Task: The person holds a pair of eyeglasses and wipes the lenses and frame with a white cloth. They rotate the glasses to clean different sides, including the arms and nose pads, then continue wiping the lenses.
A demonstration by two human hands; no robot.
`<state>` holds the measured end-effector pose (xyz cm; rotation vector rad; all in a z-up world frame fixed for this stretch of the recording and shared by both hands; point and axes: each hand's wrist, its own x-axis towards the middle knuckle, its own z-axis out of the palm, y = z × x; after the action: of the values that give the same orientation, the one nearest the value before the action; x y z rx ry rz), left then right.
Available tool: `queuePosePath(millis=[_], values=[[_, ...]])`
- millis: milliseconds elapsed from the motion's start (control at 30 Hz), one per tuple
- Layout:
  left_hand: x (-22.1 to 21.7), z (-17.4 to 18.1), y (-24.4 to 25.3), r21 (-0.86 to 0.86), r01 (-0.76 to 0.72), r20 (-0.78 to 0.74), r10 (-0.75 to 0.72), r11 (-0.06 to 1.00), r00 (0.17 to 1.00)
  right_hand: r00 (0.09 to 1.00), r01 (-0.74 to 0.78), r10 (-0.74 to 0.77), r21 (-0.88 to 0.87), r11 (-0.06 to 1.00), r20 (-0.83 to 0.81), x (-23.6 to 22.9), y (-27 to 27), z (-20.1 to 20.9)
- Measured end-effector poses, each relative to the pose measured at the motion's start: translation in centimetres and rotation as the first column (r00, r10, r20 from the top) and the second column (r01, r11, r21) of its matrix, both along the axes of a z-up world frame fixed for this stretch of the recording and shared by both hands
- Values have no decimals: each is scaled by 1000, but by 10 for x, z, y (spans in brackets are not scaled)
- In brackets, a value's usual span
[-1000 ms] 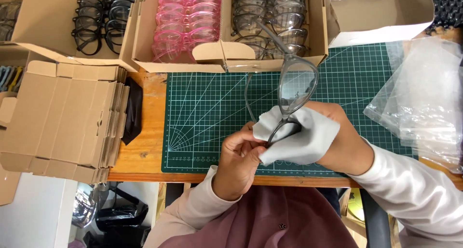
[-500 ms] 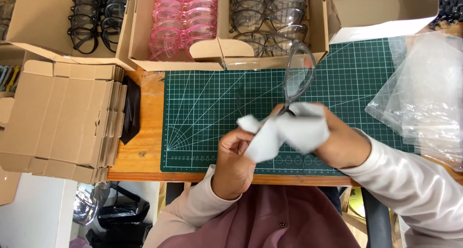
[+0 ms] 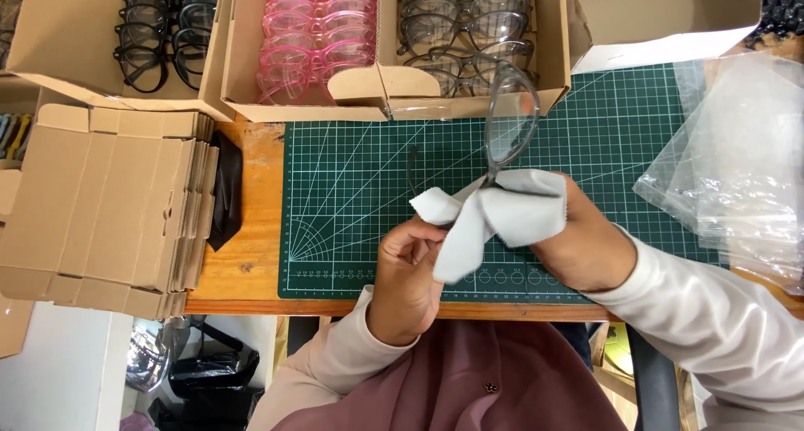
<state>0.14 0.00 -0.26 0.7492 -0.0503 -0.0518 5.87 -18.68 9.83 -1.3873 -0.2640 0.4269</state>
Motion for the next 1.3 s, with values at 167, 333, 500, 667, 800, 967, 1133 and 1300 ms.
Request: queuePosePath(millis=[167, 333, 500, 667, 800, 967, 1133, 1300], values=[[0, -15, -2, 18, -43, -73, 44, 999, 996, 962, -109, 102, 14, 994, 255, 4, 12, 20], [1, -2, -2, -52, -23, -74, 19, 998, 997, 967, -118, 100, 60, 991, 235, 1, 11, 17], [2, -15, -1, 11, -43, -55, 43, 999, 998, 967, -105, 86, 70, 992, 241, 2, 14, 22], [2, 13, -3, 80, -36, -60, 41, 996, 997, 967, -95, 72, 83, 992, 243, 4, 9, 7], [4, -3, 1, -14, -24, -65, 23, 1000, 998, 985, -31, 4, 152, 988, 174, 4, 3, -9], [-4, 0, 4, -2, 46, -60, -46, 999, 997, 984, -40, 74, -205, 978, 164, -4, 5, 13], [1, -5, 1, 56, -32, -22, 33, 998, 999, 983, -66, 67, -15, 998, 173, -5, 2, 11], [0, 4, 2, 51, 0, -36, 2, 999, 999, 987, -21, 22, -3, 1000, 160, -3, 2, 6]])
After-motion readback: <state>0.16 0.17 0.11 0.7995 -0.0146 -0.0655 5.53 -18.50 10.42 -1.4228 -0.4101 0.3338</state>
